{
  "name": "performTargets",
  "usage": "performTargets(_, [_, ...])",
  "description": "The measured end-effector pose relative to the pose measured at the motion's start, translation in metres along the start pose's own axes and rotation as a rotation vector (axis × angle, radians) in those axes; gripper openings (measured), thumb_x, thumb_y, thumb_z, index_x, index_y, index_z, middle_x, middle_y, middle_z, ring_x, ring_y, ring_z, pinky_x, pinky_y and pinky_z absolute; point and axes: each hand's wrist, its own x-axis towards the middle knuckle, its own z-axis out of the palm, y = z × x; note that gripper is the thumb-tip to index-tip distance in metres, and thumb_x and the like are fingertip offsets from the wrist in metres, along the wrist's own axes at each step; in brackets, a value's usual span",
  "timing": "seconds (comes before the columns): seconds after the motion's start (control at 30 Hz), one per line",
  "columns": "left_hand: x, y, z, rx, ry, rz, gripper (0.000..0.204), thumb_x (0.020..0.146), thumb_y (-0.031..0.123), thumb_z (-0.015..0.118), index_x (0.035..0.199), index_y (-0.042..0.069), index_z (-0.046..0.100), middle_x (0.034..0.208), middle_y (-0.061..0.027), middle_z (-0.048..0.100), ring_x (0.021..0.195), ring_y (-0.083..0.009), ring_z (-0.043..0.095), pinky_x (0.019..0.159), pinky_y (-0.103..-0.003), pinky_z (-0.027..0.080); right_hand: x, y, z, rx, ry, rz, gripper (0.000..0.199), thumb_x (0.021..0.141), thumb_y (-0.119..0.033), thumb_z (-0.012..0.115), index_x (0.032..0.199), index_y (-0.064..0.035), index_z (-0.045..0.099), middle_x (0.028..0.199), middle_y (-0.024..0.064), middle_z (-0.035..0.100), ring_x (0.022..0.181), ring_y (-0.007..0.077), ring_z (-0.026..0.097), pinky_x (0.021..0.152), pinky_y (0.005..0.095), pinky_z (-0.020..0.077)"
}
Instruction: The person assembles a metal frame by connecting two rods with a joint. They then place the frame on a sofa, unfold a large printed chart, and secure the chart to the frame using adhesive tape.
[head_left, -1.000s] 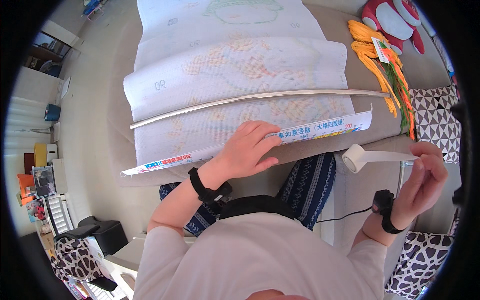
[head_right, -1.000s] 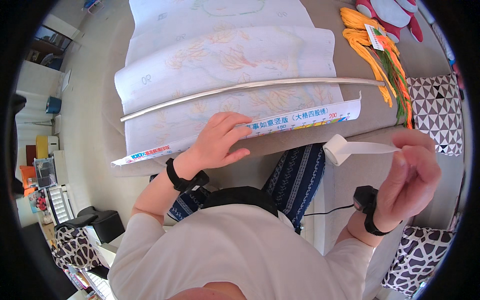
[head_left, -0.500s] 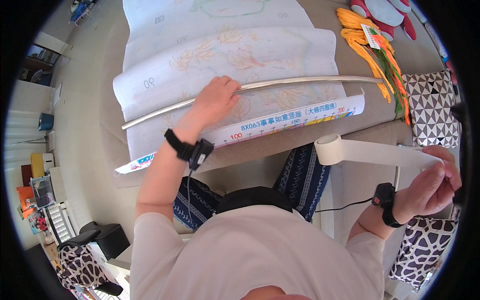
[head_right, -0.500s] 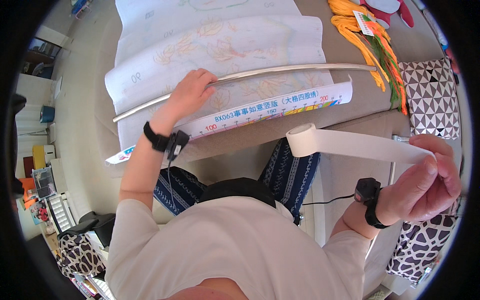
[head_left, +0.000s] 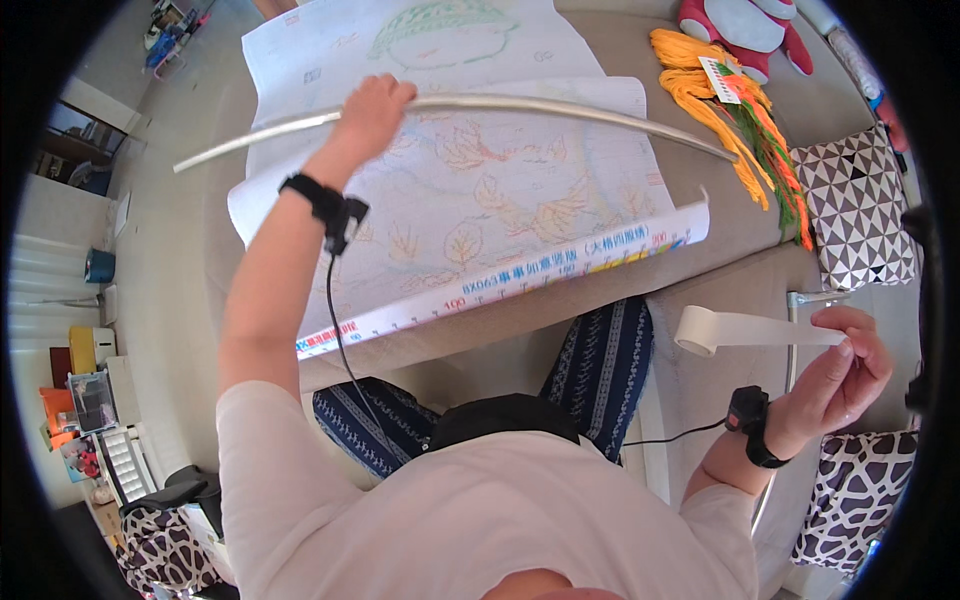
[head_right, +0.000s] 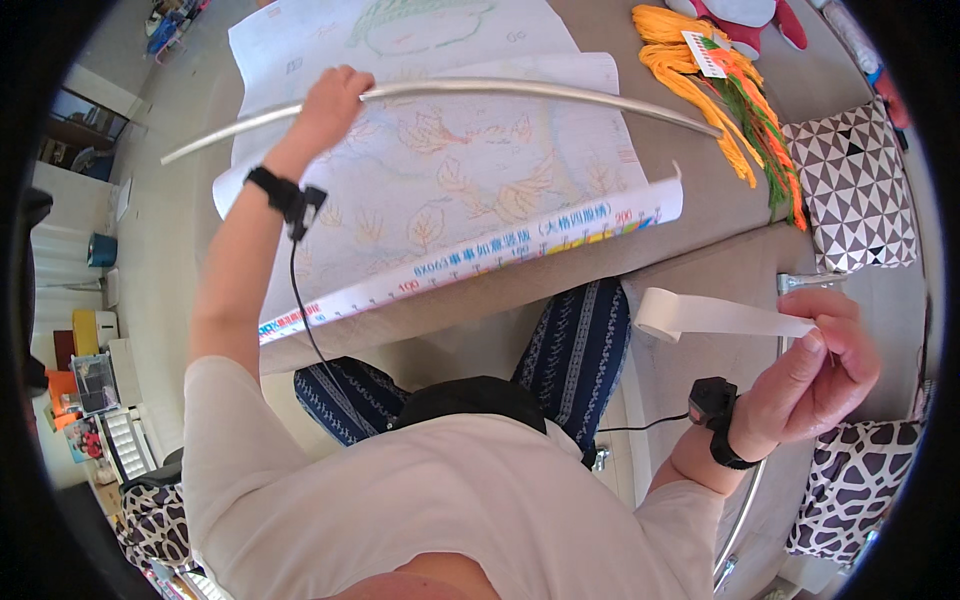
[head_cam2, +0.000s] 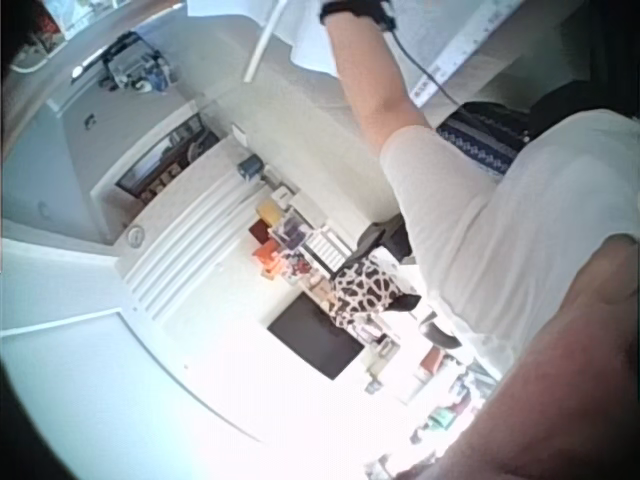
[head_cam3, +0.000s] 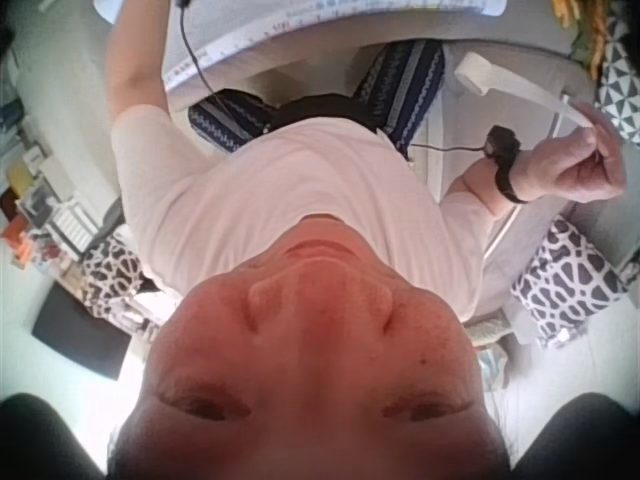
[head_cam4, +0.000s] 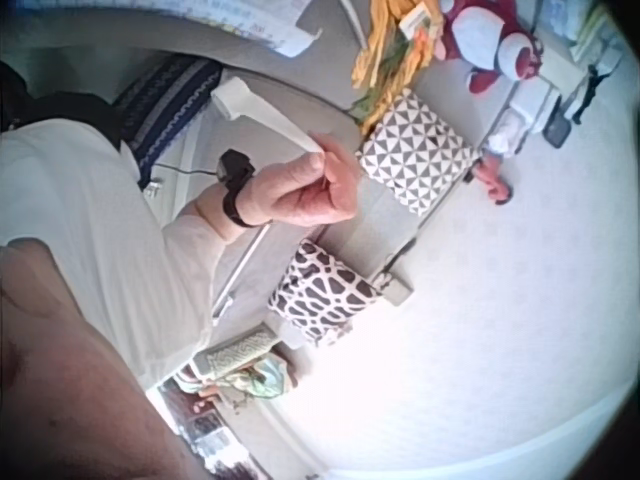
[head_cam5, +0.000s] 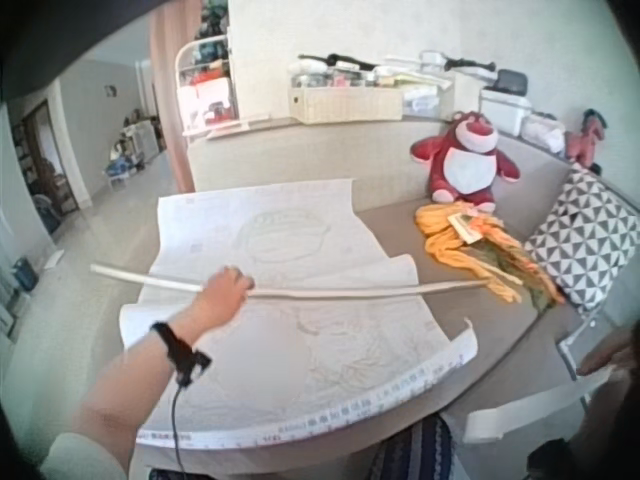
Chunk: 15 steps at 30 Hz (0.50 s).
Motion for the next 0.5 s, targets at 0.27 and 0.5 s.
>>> performTargets(0.27, [0.014,-0.075,0.028,0.062,-0.064,-0.144,0.032,0.082,0.004,0.058,0.113,0.011,0.050,0.104,-0.0146,0.053,0.101,-0.0340,0.051,0.084,-0.043,0.046,-0.013,-0.004,0.003,0.035,-0.001,0.059,0.014,0.094,-0.012,0.053,0.097,-0.0010,0.044,0.079,0.0173,0.057,0.068,0.0166,0.049,0.063,0.0257,0.0394])
performTargets(0.5, [-0.017,-0.092,0.047,0.267,-0.172,-0.363,0.037,0.084,0.015,0.059,0.119,0.017,0.049,0.107,-0.0121,0.054,0.106,-0.0298,0.051,0.091,-0.047,0.041,-0.010,-0.002,0.002,0.020,-0.021,0.043,0.013,0.094,-0.009,0.053,0.096,-0.0003,0.044,0.078,0.0177,0.058,0.068,0.0167,0.049,0.062,0.0247,0.0390])
